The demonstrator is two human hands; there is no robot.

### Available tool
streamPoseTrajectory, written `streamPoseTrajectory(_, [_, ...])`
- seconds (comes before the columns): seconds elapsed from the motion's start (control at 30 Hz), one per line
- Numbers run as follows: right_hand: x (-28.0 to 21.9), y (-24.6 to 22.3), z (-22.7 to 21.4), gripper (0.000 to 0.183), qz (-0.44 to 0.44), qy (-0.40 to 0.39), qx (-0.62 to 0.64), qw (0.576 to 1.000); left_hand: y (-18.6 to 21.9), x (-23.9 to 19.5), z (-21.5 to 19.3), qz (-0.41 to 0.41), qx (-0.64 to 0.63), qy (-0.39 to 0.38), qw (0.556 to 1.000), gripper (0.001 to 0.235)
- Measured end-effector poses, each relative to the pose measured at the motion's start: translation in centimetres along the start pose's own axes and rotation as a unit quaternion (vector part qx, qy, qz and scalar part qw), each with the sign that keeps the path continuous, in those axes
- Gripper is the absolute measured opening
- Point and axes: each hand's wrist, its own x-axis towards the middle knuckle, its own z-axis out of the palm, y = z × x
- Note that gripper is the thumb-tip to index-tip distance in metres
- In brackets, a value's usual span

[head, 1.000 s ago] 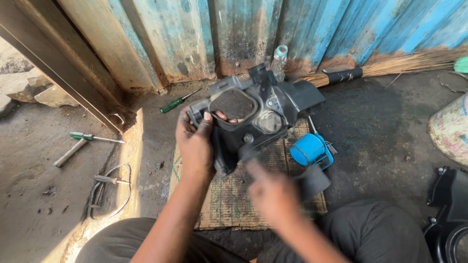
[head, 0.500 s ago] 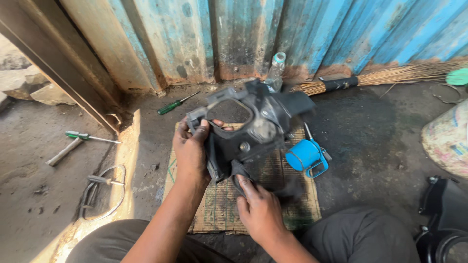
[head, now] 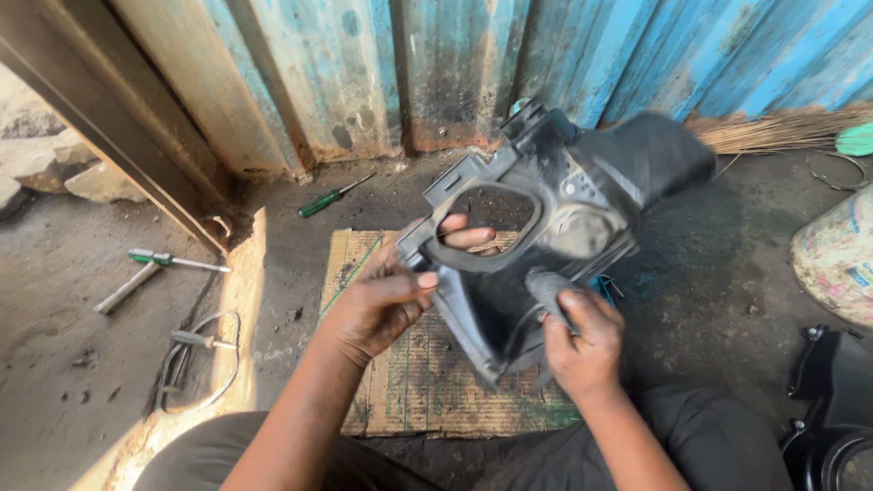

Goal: The person sits on the ground and wipes a black mechanical part with a dark cloth. They rotate the part to clean different sides and occasionally dip the cloth into a blue container to apply liquid. The person continues wiping the part thoroughly throughout the video.

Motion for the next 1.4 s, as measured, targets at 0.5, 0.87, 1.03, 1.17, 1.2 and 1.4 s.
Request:
streamPoseTrajectory(0.5, [0.8,-1.5,-0.5,0.020,-0.120,-0.070,-0.021,0.990,-2.0,-0.5,-4.8,-0.093,0.172,0.078,0.978,0.047])
streamPoseTrajectory(0.87, [1.7,-4.4,-0.9,0.048,-0.074,-0.241,-0.272,0.929,-1.2,0.6,-3.0,-0.061,0.218,0.249,0.942,0.038])
streamPoseTrajectory(1.03, [2.5,-5.3,-0.1,0.050,-0.089,-0.273,-0.298,0.910,-1.0,0.8,-3.2,-0.050,0.263,0.279,0.922,0.040])
streamPoseTrajectory(1.17, [3.0,-6.1,0.6,0.058,-0.088,-0.299,-0.282,0.907,-1.0,0.8,-3.0,-0.073,0.310,0.281,0.905,0.040])
streamPoseTrajectory(1.2, [3.0,-6.5,0.7,0.059,-0.083,-0.295,-0.288,0.907,-1.2,0.8,-2.9,-0.077,0.319,0.278,0.903,0.040])
streamPoseTrajectory(1.4, [3.0,-8.1,0.5,0.053,-0.082,-0.305,-0.328,0.890,-1.2,0.5,-2.1,-0.081,0.307,0.261,0.912,0.040])
